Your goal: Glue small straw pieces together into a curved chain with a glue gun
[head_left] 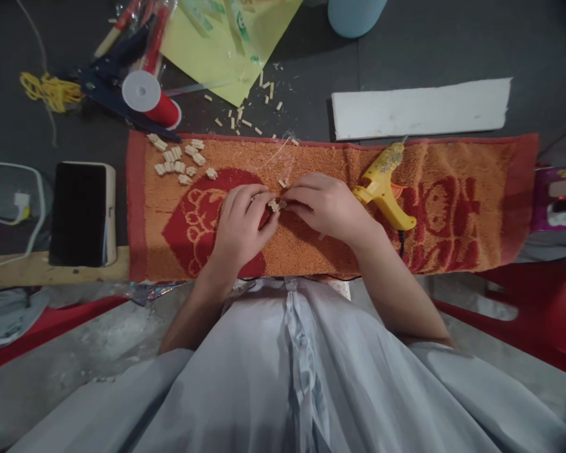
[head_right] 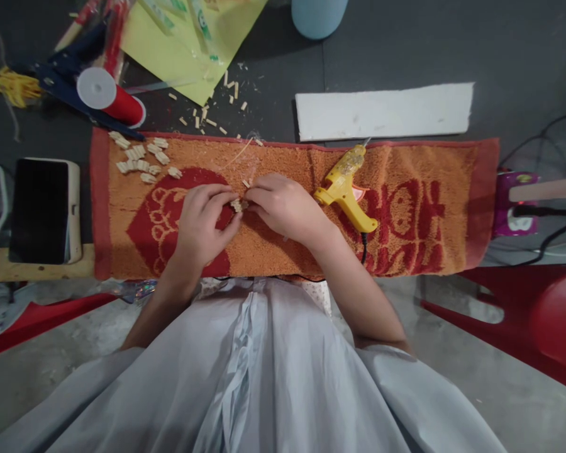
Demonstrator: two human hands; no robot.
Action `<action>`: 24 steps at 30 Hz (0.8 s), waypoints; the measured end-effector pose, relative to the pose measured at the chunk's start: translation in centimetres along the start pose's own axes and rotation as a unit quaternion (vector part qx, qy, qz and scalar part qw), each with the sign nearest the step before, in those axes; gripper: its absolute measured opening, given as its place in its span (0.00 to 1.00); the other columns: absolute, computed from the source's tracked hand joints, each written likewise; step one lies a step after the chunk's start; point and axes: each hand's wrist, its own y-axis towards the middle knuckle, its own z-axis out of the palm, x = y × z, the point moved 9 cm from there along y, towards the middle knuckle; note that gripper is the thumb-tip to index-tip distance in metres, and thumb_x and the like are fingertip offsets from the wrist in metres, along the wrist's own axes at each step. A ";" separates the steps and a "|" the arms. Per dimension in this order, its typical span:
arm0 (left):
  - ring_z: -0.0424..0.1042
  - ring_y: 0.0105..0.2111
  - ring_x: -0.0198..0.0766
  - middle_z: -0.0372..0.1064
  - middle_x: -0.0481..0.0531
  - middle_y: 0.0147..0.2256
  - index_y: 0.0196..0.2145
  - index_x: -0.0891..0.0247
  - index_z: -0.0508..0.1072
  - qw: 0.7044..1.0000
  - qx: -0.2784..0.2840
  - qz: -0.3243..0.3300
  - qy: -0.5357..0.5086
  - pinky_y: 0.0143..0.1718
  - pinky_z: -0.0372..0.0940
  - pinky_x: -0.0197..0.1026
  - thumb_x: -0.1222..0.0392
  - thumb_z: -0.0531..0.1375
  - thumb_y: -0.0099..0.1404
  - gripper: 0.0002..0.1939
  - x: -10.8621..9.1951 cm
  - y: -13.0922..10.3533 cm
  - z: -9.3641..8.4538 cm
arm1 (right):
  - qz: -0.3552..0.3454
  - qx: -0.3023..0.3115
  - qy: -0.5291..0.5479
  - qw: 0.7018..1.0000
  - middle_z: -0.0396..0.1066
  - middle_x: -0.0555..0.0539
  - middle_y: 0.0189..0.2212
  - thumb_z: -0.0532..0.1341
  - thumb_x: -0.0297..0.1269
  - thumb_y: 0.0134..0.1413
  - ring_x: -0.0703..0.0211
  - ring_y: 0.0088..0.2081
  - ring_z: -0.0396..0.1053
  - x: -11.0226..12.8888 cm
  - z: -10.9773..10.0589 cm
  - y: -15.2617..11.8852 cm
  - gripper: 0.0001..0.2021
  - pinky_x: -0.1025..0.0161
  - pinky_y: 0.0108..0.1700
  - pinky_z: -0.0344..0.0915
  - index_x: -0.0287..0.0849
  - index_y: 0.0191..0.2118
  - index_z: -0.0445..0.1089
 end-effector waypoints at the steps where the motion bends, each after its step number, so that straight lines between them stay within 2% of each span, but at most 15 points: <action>1: 0.70 0.52 0.47 0.72 0.57 0.50 0.48 0.58 0.72 1.000 0.001 0.001 0.000 0.57 0.64 0.53 0.60 0.58 0.67 0.12 0.0 0.0 0.0 | 0.001 0.001 0.002 1.000 0.75 0.43 0.37 0.55 0.30 0.63 0.52 0.41 0.69 0.0 0.0 0.0 0.11 0.56 0.45 0.65 0.41 0.39 0.77; 16: 0.68 0.54 0.48 0.71 0.58 0.51 0.49 0.58 0.72 1.000 0.013 -0.003 -0.021 0.59 0.62 0.54 0.60 0.57 0.68 0.12 0.2 -0.2 0.3 | -0.036 -0.009 -0.029 0.999 0.74 0.43 0.34 0.52 0.30 0.65 0.54 0.37 0.67 0.5 0.2 0.1 0.14 0.58 0.43 0.63 0.41 0.37 0.76; 21: 0.69 0.53 0.47 0.71 0.57 0.50 0.49 0.58 0.72 1.000 0.002 0.000 -0.019 0.59 0.63 0.53 0.60 0.57 0.68 0.12 0.1 -0.1 0.2 | -0.013 -0.009 0.003 1.000 0.75 0.43 0.36 0.55 0.30 0.63 0.53 0.40 0.69 0.2 0.1 0.0 0.11 0.57 0.45 0.65 0.41 0.39 0.76; 24: 0.70 0.53 0.45 0.72 0.56 0.50 0.49 0.57 0.71 0.999 -0.017 -0.008 -0.041 0.59 0.63 0.52 0.59 0.58 0.68 0.12 0.2 0.0 -0.5 | 0.005 -0.032 0.042 0.999 0.76 0.43 0.38 0.58 0.31 0.62 0.53 0.43 0.71 -0.1 -0.8 -0.1 0.10 0.57 0.47 0.67 0.41 0.44 0.76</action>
